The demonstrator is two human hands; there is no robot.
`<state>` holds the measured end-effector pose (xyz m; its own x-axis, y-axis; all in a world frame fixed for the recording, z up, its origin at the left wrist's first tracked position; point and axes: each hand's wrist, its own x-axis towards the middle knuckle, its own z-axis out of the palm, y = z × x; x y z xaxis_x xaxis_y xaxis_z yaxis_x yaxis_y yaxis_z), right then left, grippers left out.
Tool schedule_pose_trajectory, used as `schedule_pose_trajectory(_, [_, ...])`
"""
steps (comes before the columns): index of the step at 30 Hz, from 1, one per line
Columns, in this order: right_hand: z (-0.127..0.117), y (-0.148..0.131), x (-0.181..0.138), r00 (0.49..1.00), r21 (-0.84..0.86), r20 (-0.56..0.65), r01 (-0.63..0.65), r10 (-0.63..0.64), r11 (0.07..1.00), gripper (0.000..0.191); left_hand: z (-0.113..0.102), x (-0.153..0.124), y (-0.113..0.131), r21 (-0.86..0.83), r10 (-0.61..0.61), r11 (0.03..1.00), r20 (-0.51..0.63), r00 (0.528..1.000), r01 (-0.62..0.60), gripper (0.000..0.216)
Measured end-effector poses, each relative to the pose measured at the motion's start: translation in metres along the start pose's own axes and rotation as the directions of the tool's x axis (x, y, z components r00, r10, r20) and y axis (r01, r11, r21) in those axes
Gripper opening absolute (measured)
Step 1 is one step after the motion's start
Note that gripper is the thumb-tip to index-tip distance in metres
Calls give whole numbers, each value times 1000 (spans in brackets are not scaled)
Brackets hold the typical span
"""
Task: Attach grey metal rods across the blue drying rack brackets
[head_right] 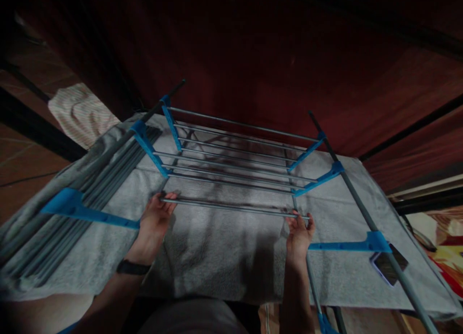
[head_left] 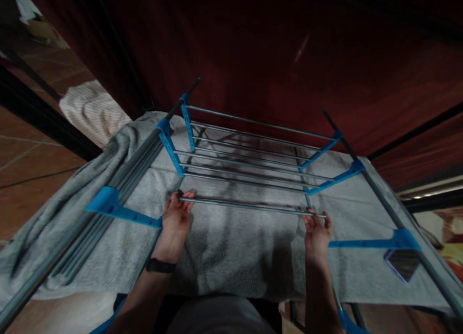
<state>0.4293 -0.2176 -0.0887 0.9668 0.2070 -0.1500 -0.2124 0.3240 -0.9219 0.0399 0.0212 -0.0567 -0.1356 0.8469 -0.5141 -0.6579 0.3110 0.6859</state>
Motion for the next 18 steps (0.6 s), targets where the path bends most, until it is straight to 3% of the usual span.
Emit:
schedule_pose_trajectory(3, [3, -4, 3, 1000, 28, -3, -6, 6, 1000, 53, -2, -1, 4, -13, 43, 999, -1, 999, -43, 12])
schedule_pose_trajectory(7, [11, -12, 4, 1000, 29, 30, 2, -3, 1000, 38, -2, -4, 3, 20, 14, 1000, 1, 1000, -14, 21])
schedule_pose_trajectory(18, [35, -28, -3, 995, 66, 100, -37, 30, 997, 25, -2, -3, -2, 92, 30, 995, -19, 999, -28, 18])
